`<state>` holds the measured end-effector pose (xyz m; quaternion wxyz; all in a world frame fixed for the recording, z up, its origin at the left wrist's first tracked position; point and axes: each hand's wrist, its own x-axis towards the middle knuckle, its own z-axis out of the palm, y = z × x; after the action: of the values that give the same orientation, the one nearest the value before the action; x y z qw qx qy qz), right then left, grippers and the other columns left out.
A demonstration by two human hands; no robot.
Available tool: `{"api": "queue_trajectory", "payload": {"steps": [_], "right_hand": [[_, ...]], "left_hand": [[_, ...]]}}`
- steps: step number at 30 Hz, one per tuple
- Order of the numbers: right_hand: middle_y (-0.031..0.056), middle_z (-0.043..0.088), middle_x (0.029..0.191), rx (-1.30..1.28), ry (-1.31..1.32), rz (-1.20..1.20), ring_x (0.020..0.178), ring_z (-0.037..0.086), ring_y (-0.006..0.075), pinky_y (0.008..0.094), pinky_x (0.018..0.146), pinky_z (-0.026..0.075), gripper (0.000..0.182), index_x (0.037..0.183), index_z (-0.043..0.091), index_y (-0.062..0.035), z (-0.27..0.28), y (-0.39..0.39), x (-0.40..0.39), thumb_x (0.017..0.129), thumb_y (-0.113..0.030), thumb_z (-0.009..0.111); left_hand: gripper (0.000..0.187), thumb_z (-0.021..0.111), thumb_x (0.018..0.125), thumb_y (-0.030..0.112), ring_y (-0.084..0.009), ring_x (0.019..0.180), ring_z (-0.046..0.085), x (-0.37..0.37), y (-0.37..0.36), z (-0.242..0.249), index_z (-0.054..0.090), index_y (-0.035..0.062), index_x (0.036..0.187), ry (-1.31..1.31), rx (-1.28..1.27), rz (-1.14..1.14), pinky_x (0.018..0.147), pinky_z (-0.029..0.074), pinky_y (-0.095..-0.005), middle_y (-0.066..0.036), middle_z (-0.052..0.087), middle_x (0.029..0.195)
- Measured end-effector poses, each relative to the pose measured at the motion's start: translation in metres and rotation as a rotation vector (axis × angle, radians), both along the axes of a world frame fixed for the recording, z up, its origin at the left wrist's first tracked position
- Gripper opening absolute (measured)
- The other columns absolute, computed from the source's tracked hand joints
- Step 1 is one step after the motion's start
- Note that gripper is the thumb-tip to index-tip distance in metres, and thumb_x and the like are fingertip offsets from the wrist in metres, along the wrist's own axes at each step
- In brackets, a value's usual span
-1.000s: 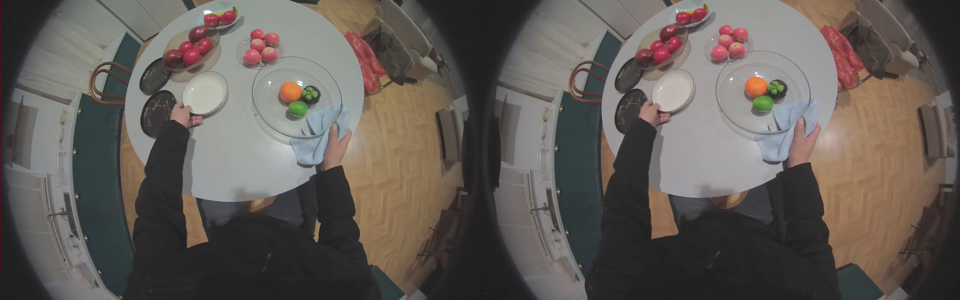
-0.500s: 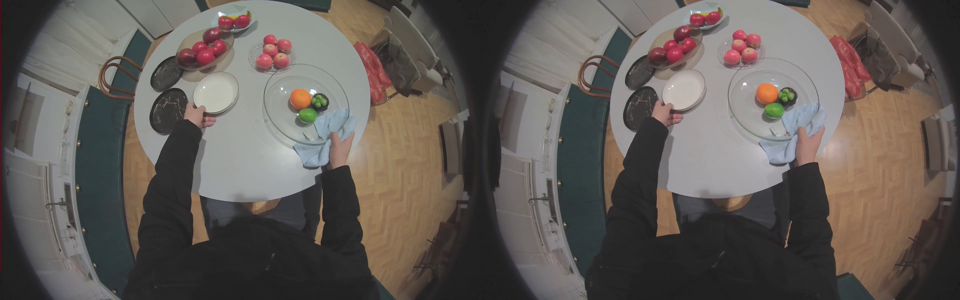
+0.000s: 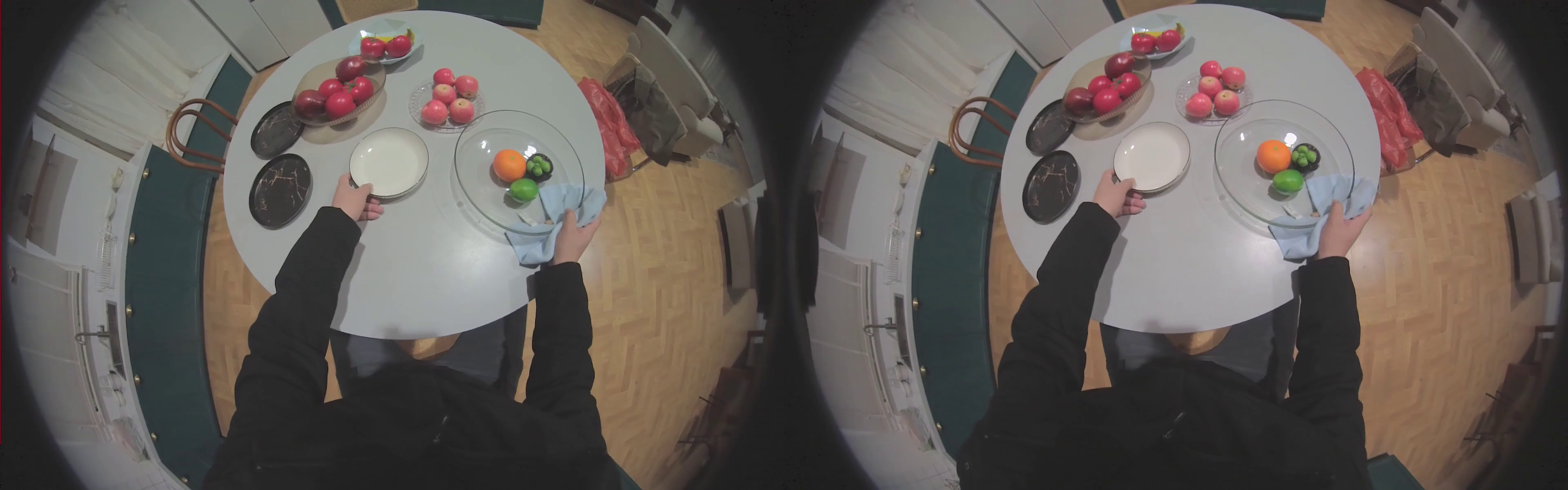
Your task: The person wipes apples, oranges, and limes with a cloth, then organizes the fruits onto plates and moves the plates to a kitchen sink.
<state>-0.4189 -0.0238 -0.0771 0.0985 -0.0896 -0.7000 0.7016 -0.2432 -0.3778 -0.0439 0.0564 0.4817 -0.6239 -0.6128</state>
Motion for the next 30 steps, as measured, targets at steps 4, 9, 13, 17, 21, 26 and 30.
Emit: {"api": "queue_trajectory", "payload": {"steps": [4, 9, 13, 17, 21, 26, 30], "right_hand": [[0.0182, 0.044, 0.149, 0.07, 0.018, -0.003, 0.136, 0.044, 0.0327, 0.0381, 0.115, 0.034, 0.066, 0.149, 0.036, -0.0034, -0.002, 0.008, -0.015, 0.088, -0.012, 0.059], [0.0176, 0.044, 0.149, 0.085, -0.023, 0.01, 0.136, 0.045, 0.0322, 0.0375, 0.115, 0.034, 0.066, 0.15, 0.037, -0.0045, 0.002, 0.007, -0.014, 0.087, -0.012, 0.057], [0.0172, 0.044, 0.149, 0.052, -0.016, 0.025, 0.136, 0.044, 0.032, 0.0379, 0.115, 0.033, 0.064, 0.149, 0.038, -0.0048, -0.001, 0.011, -0.019, 0.089, -0.015, 0.058], [0.017, 0.043, 0.149, 0.028, -0.006, -0.009, 0.137, 0.043, 0.0316, 0.0377, 0.116, 0.032, 0.061, 0.149, 0.038, -0.0044, -0.004, 0.008, -0.025, 0.091, -0.012, 0.057], [0.0177, 0.043, 0.149, 0.062, 0.046, -0.076, 0.138, 0.042, 0.0312, 0.0372, 0.116, 0.032, 0.061, 0.149, 0.037, -0.0033, -0.014, 0.006, -0.036, 0.091, -0.01, 0.055], [0.0173, 0.036, 0.155, 0.075, -0.014, -0.134, 0.142, 0.037, 0.0304, 0.0352, 0.118, 0.029, 0.066, 0.152, 0.03, -0.0022, -0.012, 0.001, -0.048, 0.094, -0.018, 0.057], [0.0185, 0.034, 0.156, 0.082, -0.003, -0.121, 0.144, 0.035, 0.0312, 0.0361, 0.119, 0.026, 0.068, 0.152, 0.028, -0.0015, -0.009, -0.001, -0.05, 0.095, -0.022, 0.059]], "left_hand": [[0.056, 0.05, 0.09, 0.016, -0.0284, 0.066, 0.069, -0.01, 0.015, -0.003, 0.03, 0.0042, 0.142, 0.052, 0.031, -0.021, 0.055, 0.06, -0.0322, -0.02, 0.062, 0.086], [0.065, 0.045, 0.088, 0.01, -0.0305, 0.066, 0.07, -0.015, 0.015, -0.006, 0.024, 0.0062, 0.149, 0.063, 0.034, 0.055, 0.055, 0.06, -0.034, -0.023, 0.062, 0.087], [0.062, 0.039, 0.091, 0.007, -0.028, 0.058, 0.066, -0.013, -0.005, -0.011, 0.023, 0.007, 0.151, 0.04, 0.013, 0.162, 0.051, 0.06, -0.0355, -0.025, 0.063, 0.08], [0.061, 0.039, 0.092, 0.008, -0.0293, 0.061, 0.065, -0.002, -0.029, -0.01, 0.023, 0.0088, 0.151, 0.027, -0.016, 0.227, 0.059, 0.063, -0.0406, -0.025, 0.061, 0.084], [0.068, 0.049, 0.096, 0.018, -0.0338, 0.07, 0.067, 0.009, -0.041, -0.02, 0.012, 0.0181, 0.153, 0.11, 0.009, 0.325, 0.07, 0.062, -0.0502, -0.019, 0.054, 0.088], [0.033, 0.046, 0.089, 0.016, -0.0201, 0.056, 0.055, 0.012, 0.019, -0.026, 0.043, 0.0112, 0.122, 0.194, -0.16, 0.225, 0.053, 0.054, -0.033, -0.008, 0.047, 0.069], [0.041, 0.044, 0.094, 0.017, -0.0152, 0.055, 0.05, -0.031, 0.067, -0.016, 0.051, 0.0142, 0.134, 0.224, -0.169, -0.146, 0.053, 0.047, -0.028, -0.001, 0.044, 0.075]]}}
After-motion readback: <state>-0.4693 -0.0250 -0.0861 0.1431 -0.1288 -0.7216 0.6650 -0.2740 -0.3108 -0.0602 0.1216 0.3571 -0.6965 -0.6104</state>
